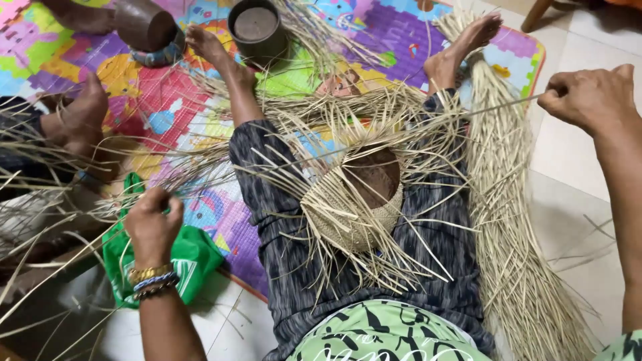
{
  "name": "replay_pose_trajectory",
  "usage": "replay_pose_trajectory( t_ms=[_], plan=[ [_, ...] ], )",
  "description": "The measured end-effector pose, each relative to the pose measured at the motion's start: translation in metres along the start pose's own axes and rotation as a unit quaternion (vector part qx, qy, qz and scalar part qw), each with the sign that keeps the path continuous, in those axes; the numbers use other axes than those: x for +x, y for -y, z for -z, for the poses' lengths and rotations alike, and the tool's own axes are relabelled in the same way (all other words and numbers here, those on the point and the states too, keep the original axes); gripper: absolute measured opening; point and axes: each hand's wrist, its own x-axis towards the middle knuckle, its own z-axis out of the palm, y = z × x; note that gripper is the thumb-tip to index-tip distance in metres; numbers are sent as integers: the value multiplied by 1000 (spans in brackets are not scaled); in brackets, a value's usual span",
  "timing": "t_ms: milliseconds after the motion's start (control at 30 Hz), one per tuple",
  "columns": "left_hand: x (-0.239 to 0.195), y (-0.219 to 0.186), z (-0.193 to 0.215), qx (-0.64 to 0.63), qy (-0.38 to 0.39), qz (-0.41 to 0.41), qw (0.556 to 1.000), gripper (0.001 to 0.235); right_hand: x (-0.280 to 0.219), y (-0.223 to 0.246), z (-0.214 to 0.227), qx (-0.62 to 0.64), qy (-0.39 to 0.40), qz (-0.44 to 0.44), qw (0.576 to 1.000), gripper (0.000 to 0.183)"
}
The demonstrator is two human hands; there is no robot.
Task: Weaving a basket or hat from dried straw or grass strands while sitting on the floor.
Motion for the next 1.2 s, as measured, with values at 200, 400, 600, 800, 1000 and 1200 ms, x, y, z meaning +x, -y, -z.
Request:
replay_pose_trajectory(
  t_ms=[200,400,600,800,1000,1200],
  plan=[
    [-9,47,-14,141,-83,30,986,17,17,-81,-71,43,-52,-45,997,42],
    [29,-67,16,-180,60,-52,980,16,110,-116,-146,647,-235,167,706,43],
    [38,-234,31,-236,253,-246,905,18,-64,207,214,618,-40,209,757,66],
    [26,-236,1,-263,315,-225,884,14,-52,292,210,473,34,346,810,73],
    [15,-223,11,-244,373,-192,874,19,27,329,188,423,23,261,867,91],
    [24,-218,16,-224,338,-172,898,19,36,339,166,484,46,281,827,46]
  ],
)
